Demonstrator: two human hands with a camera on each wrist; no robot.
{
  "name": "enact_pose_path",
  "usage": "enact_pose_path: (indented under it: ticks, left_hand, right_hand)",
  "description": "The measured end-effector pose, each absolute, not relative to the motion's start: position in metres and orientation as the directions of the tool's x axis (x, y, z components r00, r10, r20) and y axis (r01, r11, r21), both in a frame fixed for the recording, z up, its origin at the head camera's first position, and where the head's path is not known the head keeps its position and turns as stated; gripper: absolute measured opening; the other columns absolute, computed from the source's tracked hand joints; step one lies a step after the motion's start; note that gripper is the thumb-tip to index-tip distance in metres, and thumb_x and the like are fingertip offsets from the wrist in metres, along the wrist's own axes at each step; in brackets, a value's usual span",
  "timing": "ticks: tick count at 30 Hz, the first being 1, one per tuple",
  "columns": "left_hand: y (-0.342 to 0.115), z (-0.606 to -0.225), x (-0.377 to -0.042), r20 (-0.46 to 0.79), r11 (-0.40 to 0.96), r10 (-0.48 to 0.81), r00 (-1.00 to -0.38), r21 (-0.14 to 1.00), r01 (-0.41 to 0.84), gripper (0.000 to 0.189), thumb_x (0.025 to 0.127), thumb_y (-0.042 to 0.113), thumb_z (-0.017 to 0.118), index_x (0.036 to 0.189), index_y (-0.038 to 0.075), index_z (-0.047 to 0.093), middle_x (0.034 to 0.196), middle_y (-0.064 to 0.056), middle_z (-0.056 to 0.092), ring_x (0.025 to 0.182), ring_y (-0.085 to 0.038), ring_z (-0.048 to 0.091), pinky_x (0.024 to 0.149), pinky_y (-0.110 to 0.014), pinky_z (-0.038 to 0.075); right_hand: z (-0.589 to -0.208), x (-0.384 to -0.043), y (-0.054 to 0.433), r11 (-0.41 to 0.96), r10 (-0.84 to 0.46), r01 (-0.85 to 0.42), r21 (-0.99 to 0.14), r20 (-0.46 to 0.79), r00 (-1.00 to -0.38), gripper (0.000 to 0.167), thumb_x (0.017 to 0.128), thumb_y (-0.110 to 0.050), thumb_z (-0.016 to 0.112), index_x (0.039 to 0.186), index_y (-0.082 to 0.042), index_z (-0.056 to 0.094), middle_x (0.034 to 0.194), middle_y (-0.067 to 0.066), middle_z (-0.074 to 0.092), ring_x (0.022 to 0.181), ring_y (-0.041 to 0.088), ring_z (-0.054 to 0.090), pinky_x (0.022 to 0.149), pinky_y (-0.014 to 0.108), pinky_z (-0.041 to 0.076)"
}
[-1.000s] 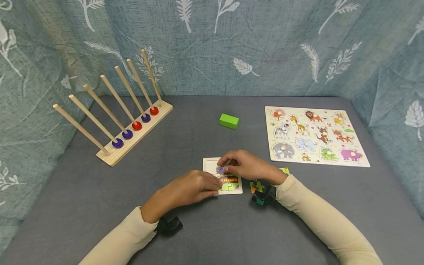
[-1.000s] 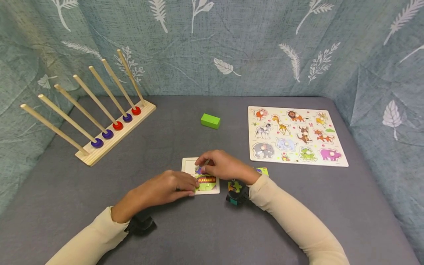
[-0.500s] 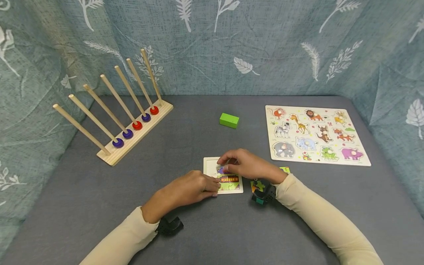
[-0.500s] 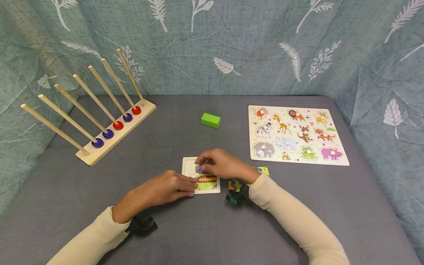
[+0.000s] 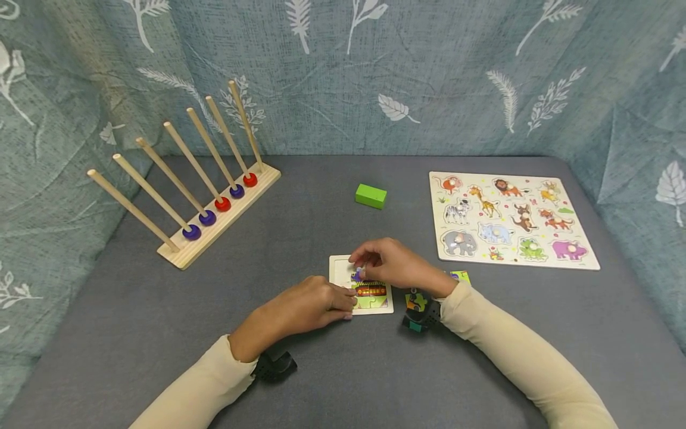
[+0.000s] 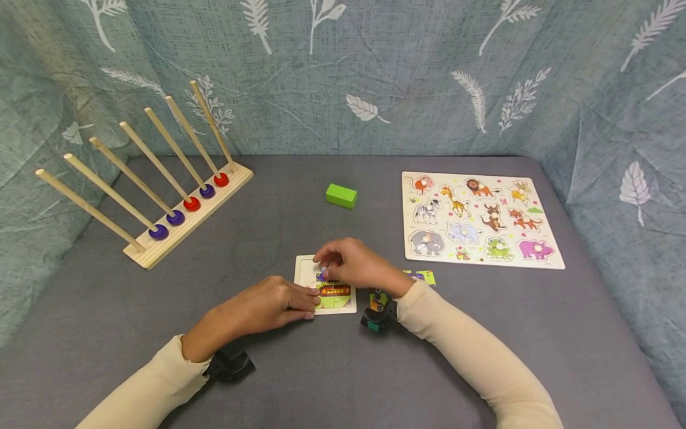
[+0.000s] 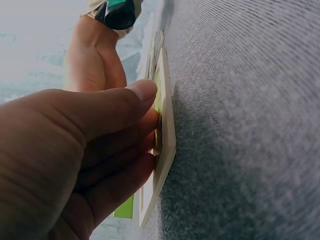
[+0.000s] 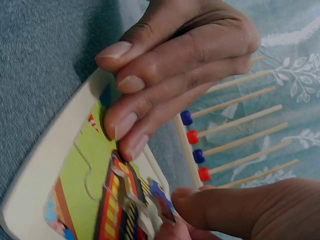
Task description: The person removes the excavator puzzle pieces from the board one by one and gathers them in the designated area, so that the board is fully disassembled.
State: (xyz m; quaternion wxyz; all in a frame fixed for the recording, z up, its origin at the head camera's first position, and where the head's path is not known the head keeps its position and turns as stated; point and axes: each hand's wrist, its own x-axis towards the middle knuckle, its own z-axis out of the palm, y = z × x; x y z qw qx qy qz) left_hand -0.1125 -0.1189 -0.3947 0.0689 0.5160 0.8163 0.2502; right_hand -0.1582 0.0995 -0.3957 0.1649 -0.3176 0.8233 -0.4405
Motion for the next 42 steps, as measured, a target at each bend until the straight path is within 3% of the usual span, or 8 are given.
enact_pose_path:
  ticks: [7,15,22,27,36,42]
  left_hand:
    - [-0.118,-0.394,-0.112,0.117,0.371,0.863,-0.491,0.514,0.774,0.011,0.088,0.012,0.074,0.096,0.007,0.078,0.102,-0.004,0.073,0.103,-0.011,0.066,0.082,-0.025,0.054]
    - [-0.118,-0.396,-0.113,0.132,0.352,0.863,-0.488,0.536,0.767,0.010,0.089,0.011,0.073,0.096,0.007,0.077,0.102,-0.004,0.073,0.105,-0.012,0.065,0.085,-0.026,0.053]
    - [-0.120,-0.397,-0.112,0.158,0.345,0.853,-0.498,0.545,0.764,0.014,0.089,0.011,0.072,0.100,0.004,0.076,0.108,-0.009,0.071,0.106,-0.016,0.065,0.088,-0.030,0.052]
    - [-0.119,-0.397,-0.111,0.181,0.318,0.853,-0.489,0.562,0.763,0.016,0.090,0.011,0.071,0.104,0.003,0.075,0.105,-0.005,0.072,0.105,-0.014,0.065,0.090,-0.031,0.051]
    - [-0.118,-0.397,-0.111,0.208,0.308,0.839,-0.502,0.580,0.754,0.016,0.091,0.010,0.070,0.104,0.003,0.074,0.103,-0.004,0.072,0.103,-0.014,0.065,0.090,-0.031,0.051]
    - [-0.121,-0.397,-0.113,0.180,0.363,0.822,-0.540,0.565,0.741,0.021,0.094,0.009,0.066,0.112,0.002,0.072,0.118,-0.009,0.068,0.116,-0.020,0.060,0.098,-0.036,0.046]
  right_hand:
    - [-0.401,-0.161,0.099,0.407,-0.657,-0.310,-0.859,-0.040,-0.752,0.020,0.086,0.007,0.066,0.105,0.004,0.070,0.095,0.009,0.071,0.081,0.010,0.063,0.074,0.024,0.052]
    - [-0.399,-0.158,0.101,0.389,-0.640,-0.193,-0.901,-0.114,-0.760,0.020,0.089,0.008,0.062,0.108,0.008,0.067,0.086,0.010,0.071,0.065,0.013,0.065,0.060,0.029,0.055]
    - [-0.389,-0.159,0.104,0.315,-0.592,-0.152,-0.937,-0.069,-0.803,0.019,0.090,0.007,0.062,0.108,0.011,0.066,0.084,0.012,0.069,0.064,0.019,0.065,0.060,0.037,0.057]
    - [-0.384,-0.160,0.111,0.302,-0.583,-0.111,-0.947,-0.091,-0.807,0.021,0.091,0.007,0.061,0.111,0.012,0.065,0.087,0.012,0.069,0.069,0.023,0.067,0.064,0.038,0.058]
    - [-0.383,-0.160,0.123,0.349,-0.583,-0.176,-0.920,-0.066,-0.810,0.017,0.092,0.003,0.063,0.107,0.008,0.069,0.085,0.010,0.071,0.069,0.018,0.066,0.064,0.040,0.057]
    - [-0.383,-0.159,0.130,0.329,-0.603,-0.152,-0.932,-0.084,-0.793,0.019,0.093,0.003,0.061,0.110,0.009,0.068,0.092,0.013,0.071,0.073,0.022,0.069,0.067,0.040,0.058]
